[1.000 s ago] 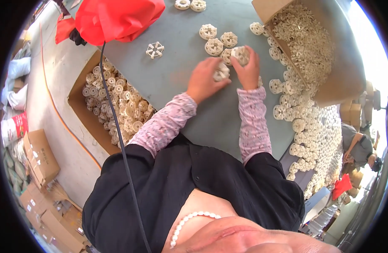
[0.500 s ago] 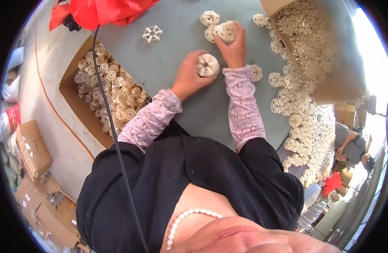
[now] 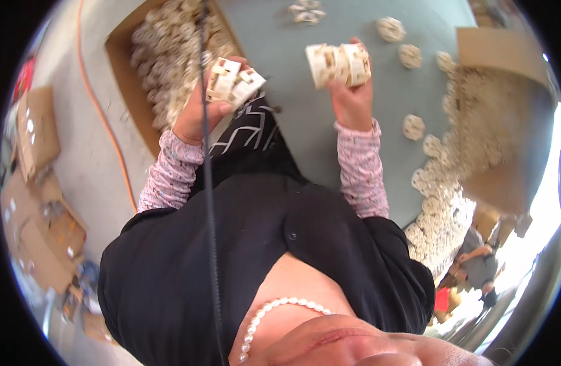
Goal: The person sorts and arranges white plastic mechanical parts by hand, taking them from a box and placing them onto a table.
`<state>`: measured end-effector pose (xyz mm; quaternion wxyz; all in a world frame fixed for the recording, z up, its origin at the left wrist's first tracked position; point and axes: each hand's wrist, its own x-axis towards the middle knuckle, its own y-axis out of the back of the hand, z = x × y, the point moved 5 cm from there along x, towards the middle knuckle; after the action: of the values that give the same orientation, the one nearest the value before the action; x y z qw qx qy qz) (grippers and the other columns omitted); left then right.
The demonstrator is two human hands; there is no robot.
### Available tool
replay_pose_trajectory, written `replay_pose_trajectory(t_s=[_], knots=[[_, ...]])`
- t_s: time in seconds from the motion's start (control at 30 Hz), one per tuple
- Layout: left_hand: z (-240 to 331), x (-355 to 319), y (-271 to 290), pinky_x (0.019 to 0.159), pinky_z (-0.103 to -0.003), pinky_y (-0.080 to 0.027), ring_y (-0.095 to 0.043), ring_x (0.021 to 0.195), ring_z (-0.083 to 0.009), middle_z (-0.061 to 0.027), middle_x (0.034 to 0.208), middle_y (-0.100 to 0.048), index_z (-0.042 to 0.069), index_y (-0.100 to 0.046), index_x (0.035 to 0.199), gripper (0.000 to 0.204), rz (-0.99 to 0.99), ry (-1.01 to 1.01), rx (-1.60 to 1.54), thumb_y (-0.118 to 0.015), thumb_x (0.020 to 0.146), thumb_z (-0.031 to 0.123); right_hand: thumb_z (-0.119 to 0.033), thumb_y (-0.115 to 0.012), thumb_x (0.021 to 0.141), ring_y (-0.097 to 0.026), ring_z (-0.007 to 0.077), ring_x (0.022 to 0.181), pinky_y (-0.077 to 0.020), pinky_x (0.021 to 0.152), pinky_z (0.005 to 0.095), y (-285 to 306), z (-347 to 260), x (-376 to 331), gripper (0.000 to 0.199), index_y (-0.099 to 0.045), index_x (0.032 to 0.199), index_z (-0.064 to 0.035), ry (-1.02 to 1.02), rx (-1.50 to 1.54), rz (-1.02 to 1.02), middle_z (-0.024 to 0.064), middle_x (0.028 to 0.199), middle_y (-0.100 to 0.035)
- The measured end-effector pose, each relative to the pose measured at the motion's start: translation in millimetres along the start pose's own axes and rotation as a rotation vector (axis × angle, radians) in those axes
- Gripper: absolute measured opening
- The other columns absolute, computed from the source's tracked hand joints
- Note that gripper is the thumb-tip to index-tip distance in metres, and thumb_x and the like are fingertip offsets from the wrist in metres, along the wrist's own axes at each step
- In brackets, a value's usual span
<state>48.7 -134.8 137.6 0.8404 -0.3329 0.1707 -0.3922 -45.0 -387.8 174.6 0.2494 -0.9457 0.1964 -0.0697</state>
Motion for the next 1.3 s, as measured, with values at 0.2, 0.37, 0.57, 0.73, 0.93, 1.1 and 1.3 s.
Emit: replay_pose_trajectory(t_s=[0.2,0.37,0.57,0.73,0.93,1.1,1.3], knots=[[-97.8,-77.0,241.6,0.108,-0.042,-0.051,-0.059,0.129,-0.0239,-0.0093,0.143,-0.06,0.009,-0.047,0.151,0.063,0.648,0.334,-0.336,-0.073,0.094,0.01,-0.002,-0.091,0.07,-0.061,0.0172,0.116,-0.0529,0.1,0.0325,-114.2,117.2,-42.2,0.095,-0.04,0.15,-0.0052,-0.447,-0.055,-0.2,0.0114,0.128,-0.06],[-172.0,-140.4,329.8,0.104,-0.041,-0.054,-0.065,0.123,-0.0297,-0.0191,0.136,-0.065,0.01,-0.05,0.15,0.051,0.982,0.395,-0.243,-0.063,0.102,0.02,-0.022,-0.093,0.06,-0.066,0.0368,0.113,-0.0539,0.1,0.0429,-113.0,278.2,-49.0,0.101,-0.043,0.146,-0.0038,-0.342,-0.851,-0.376,0.0248,0.126,-0.061],[-117.6,-125.1,239.0,0.112,-0.055,-0.046,-0.055,0.136,-0.0354,-0.0138,0.149,-0.056,0.01,-0.047,0.151,0.065,0.603,0.345,-0.566,-0.05,0.105,0.055,-0.019,-0.079,0.074,-0.068,0.0439,0.101,-0.0556,0.085,0.0534,-149.8,294.7,-43.0,0.074,-0.051,0.142,-0.0141,-0.23,-1.349,-0.599,0.0224,0.117,-0.06],[-89.8,-107.9,202.7,0.122,-0.056,-0.032,-0.041,0.146,-0.0371,-0.0163,0.159,-0.042,0.011,-0.036,0.158,0.082,0.448,0.482,-0.34,-0.066,0.096,0.055,-0.021,-0.081,0.075,-0.069,0.0424,0.103,-0.0559,0.085,0.0509,-163.3,264.7,-33.4,0.079,-0.047,0.145,-0.0105,-0.301,-1.472,-0.596,0.0209,0.115,-0.062],[-109.4,-98.5,270.6,0.103,-0.054,-0.053,-0.067,0.115,-0.0321,-0.0121,0.124,-0.07,0.011,-0.059,0.134,0.054,0.663,0.546,-0.343,-0.068,0.095,0.047,-0.024,-0.078,0.085,-0.072,0.0304,0.1,-0.0566,0.09,0.0409,-120.7,71.6,10.9,0.048,-0.067,0.13,-0.0087,-0.114,-1.039,-0.907,0.0139,0.114,-0.073],[-120.3,-150.8,376.8,0.099,-0.05,-0.053,-0.068,0.115,-0.03,-0.0107,0.126,-0.07,0.013,-0.061,0.137,0.055,1.169,0.484,-0.232,-0.069,0.096,0.048,-0.028,-0.076,0.09,-0.072,0.0189,0.089,-0.0577,0.079,0.0349,20.0,-56.9,168.4,0.032,-0.074,0.114,-0.0085,0.047,-1.32,0.012,0.0075,0.103,-0.076],[-91.1,-142.1,370.2,0.1,-0.045,-0.053,-0.067,0.115,-0.0313,-0.0165,0.131,-0.068,-0.001,-0.061,0.138,0.068,1.328,0.517,0.296,-0.074,0.091,0.045,-0.045,-0.086,0.077,-0.063,0.0327,0.122,-0.0491,0.108,0.0418,163.8,-79.2,289.6,0.079,-0.057,0.14,-0.0061,-0.042,-1.742,0.516,0.0225,0.132,-0.064]])
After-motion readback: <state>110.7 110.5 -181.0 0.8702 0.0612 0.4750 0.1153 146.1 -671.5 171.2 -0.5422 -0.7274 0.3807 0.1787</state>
